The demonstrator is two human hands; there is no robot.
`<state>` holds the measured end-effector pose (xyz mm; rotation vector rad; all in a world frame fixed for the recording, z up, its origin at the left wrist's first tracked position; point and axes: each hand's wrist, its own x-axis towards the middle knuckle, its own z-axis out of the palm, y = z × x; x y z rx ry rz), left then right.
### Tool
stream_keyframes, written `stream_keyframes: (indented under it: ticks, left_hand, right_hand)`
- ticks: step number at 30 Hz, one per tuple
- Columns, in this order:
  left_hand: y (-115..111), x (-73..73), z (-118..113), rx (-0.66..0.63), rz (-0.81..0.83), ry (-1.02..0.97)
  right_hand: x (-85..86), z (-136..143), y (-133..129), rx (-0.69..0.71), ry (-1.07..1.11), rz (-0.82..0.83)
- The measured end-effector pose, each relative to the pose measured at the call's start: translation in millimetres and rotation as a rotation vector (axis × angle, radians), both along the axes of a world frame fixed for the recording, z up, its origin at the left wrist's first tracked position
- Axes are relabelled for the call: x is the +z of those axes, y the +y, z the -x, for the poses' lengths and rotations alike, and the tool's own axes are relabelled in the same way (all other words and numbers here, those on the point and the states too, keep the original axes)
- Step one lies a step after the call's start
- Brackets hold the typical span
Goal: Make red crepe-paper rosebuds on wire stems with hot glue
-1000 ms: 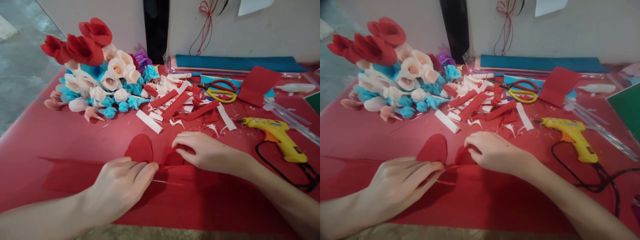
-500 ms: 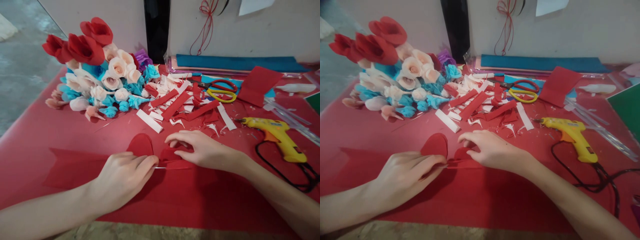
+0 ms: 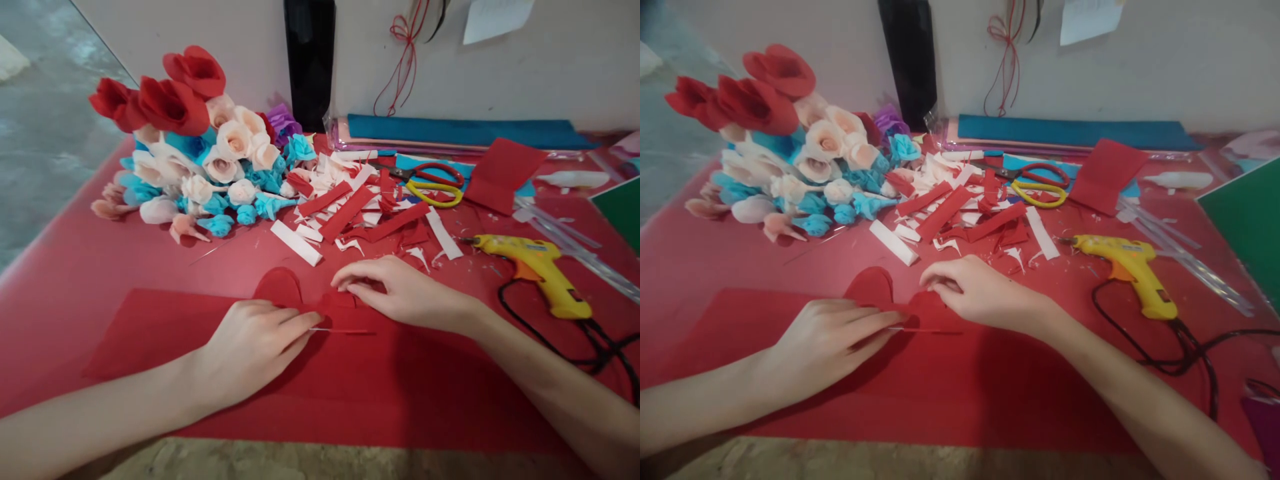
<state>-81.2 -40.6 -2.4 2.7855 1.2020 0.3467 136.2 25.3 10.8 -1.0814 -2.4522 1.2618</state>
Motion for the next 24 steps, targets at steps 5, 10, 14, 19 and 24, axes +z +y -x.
stream_keyframes:
  ticks: [5,10,14,19,24]
  left_hand:
    - [-1,-2.1,0,-0.025,0.019,-0.006]
    - [0,-1.6,-2,-0.01,0.03,-0.011]
    - [0,-2.3,-4,0.001,0.04,0.054]
    - [0,-8.7,-3,-0.022,0.013,0.064]
    - [0,-12.8,-4,-0.016,0.011,0.057]
  right_hand:
    - [1.4,-2,1,-0.007,0.007,-0.024]
    - [4.5,-3,0,0.006,0.015,-0.017]
    - [7.4,-3,-3,0.011,0.033,-0.029]
    - [6.3,-1,-4,0.045,0.054,-0.034]
    - [2.4,-1,-4,0.061,0.049,-0.029]
